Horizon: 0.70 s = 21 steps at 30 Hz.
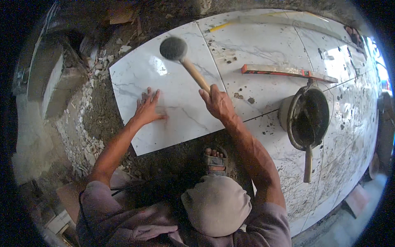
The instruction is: The person applies mortar to a tile using a trowel, places the tile onto the floor, and uses a mallet and a level to align it with adjacent tiles.
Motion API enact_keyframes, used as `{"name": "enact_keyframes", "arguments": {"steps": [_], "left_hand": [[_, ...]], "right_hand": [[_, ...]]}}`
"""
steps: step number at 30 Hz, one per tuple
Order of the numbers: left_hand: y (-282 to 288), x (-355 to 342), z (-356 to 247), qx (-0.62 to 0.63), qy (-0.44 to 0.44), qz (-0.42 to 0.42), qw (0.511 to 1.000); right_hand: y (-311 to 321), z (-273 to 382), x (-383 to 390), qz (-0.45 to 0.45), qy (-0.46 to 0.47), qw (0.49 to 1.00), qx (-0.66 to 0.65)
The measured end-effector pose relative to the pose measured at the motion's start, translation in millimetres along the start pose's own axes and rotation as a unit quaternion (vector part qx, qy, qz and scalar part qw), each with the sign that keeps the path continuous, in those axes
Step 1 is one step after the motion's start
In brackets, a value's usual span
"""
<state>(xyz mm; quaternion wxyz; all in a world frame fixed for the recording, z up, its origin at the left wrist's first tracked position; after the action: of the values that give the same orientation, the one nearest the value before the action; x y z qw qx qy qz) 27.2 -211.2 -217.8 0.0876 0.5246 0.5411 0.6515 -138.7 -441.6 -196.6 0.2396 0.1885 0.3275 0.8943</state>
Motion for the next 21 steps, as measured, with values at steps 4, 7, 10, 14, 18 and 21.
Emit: {"name": "enact_keyframes", "arguments": {"steps": [4,7,10,14,18,21], "left_hand": [[-16.8,14.8,15.8,-0.004,0.031,-0.002,0.999],[-16.9,12.9,17.1,-0.004,0.028,-0.025,0.999],[-13.7,11.5,19.0,-0.028,0.032,-0.04,0.998],[-18.4,14.9,21.6,-0.016,0.039,-0.037,0.998],[-28.2,25.4,19.9,-0.009,0.04,-0.029,0.999],[-14.1,13.3,16.4,-0.006,0.042,-0.035,0.998]], "right_hand": [[-6.2,-6.5,-2.8,-0.039,0.014,0.999,-0.001],[-3.6,-4.2,-7.0,-0.012,-0.015,1.0,0.012],[-5.1,-0.5,11.1,-0.062,0.003,0.996,-0.057],[-7.1,5.5,19.2,-0.031,-0.04,0.999,-0.009],[-13.6,21.2,20.0,-0.074,-0.02,0.996,-0.046],[-11.2,14.6,-5.4,-0.075,0.004,0.997,0.013]]}}
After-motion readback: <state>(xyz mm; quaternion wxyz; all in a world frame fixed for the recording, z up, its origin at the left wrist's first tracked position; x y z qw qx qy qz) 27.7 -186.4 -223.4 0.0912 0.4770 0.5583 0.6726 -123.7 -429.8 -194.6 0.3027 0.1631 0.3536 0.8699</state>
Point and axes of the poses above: each hand's wrist, its own x-axis away from the middle knuckle, its own y-axis out of the back of the hand, z = x × y, the point moved 7 cm from there along -x, towards the middle knuckle, and after that the axes turned 4 degrees about -y, right-handed, at the moved point
